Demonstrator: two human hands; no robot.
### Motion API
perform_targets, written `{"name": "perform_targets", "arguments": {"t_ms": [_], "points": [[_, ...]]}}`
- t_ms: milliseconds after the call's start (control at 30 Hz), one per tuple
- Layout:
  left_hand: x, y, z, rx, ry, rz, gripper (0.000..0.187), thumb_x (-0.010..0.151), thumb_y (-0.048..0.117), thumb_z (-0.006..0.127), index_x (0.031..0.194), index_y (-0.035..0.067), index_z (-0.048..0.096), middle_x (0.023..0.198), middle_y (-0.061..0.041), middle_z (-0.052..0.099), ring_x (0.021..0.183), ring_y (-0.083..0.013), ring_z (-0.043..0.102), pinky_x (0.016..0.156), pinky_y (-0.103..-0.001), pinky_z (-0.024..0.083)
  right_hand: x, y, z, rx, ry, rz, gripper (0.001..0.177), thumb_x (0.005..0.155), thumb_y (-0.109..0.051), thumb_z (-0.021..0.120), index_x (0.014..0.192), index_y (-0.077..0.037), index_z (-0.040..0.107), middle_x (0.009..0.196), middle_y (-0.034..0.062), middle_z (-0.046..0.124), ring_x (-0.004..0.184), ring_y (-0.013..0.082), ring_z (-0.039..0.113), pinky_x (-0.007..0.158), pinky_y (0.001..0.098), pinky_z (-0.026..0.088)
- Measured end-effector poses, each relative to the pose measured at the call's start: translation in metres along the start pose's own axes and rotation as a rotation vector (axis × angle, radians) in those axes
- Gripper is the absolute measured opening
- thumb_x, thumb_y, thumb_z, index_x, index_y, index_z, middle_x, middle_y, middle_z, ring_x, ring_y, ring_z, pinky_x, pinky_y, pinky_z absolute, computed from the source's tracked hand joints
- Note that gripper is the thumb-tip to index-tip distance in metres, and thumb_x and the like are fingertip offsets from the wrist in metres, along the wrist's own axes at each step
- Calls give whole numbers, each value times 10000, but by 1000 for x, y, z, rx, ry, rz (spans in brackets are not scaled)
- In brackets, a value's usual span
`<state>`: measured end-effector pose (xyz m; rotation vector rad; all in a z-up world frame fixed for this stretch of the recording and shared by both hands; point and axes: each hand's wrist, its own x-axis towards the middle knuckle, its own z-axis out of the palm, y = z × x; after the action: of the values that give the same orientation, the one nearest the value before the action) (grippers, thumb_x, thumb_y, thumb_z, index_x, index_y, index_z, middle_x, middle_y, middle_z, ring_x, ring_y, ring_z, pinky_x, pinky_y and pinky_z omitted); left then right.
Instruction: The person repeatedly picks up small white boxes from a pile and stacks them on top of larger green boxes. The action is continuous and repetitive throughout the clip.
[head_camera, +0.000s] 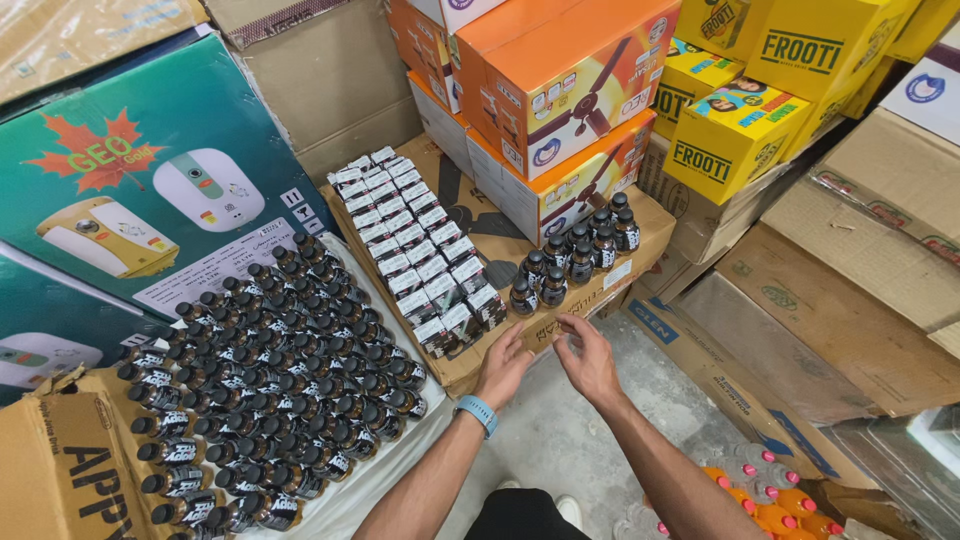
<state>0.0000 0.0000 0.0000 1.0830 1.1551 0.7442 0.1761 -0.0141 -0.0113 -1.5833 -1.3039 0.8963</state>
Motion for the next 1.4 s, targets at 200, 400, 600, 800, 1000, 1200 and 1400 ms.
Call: {"name": "perform_targets", "arguments": {"t_ms": [200, 400, 600, 800, 1000, 1200, 1400], "points": [[-32, 30, 0, 215, 95, 63, 640, 839, 128, 649, 1465, 66, 525, 1585, -204, 404, 1443, -367, 410, 1192, -440, 382, -14, -15, -17, 140, -29, 18, 502, 891, -121, 703, 1382, -60, 621, 1402, 202, 612, 1336, 386, 552, 1089, 572, 440], [-80, 69, -10, 190, 159, 119, 613, 856, 93, 620, 1451, -7, 512, 1586, -270, 356, 1431, -447, 377, 1162, -449, 425, -20, -57, -25, 178, -91, -13, 533, 890, -110, 724, 1411, -73, 617, 1442, 223, 583, 1360, 398, 515, 1127, 548, 412], [-94, 80, -36, 189, 237, 189, 603, 895, 33, 545, 1491, 1, 466, 1599, -248, 335, 1450, -452, 353, 1182, -445, 400, -6, -90, -5, 281, -134, -91, 536, 877, -46, 716, 1402, -62, 614, 1423, 264, 577, 1364, 415, 488, 1143, 519, 404], [-86, 103, -35, 210, 246, 265, 646, 886, 19, 536, 1517, -34, 407, 1599, -281, 319, 1438, -468, 361, 1175, -504, 383, 38, -107, 22, 84, -179, -204, 515, 891, -152, 743, 1394, -111, 640, 1356, 193, 644, 1294, 399, 562, 1054, 485, 494], [-47, 95, -36, 125, 212, 152, 804, 901, 120, 593, 1593, -11, 205, 1615, -312, 233, 1428, -432, 380, 1157, -527, 426, 69, -124, 42, -98, -234, -287, 548, 866, -228, 746, 1380, -76, 634, 1352, 214, 636, 1252, 391, 607, 1059, 476, 516], [-37, 93, -39, 104, 253, 74, 868, 867, 178, 614, 1602, -10, 191, 1641, -276, 212, 1405, -347, 466, 1140, -450, 455, 80, -124, 50, -46, -307, -244, 538, 868, -175, 714, 1395, -116, 627, 1343, 151, 666, 1258, 333, 623, 1013, 427, 543], [-41, 96, -30, 97, 272, 68, 878, 855, 145, 591, 1598, -40, 162, 1635, -296, 210, 1397, -365, 478, 1136, -468, 460, 78, -129, 44, 27, -283, -259, 565, 804, -83, 774, 1352, -37, 648, 1297, 233, 650, 1215, 382, 638, 974, 398, 564]]}}
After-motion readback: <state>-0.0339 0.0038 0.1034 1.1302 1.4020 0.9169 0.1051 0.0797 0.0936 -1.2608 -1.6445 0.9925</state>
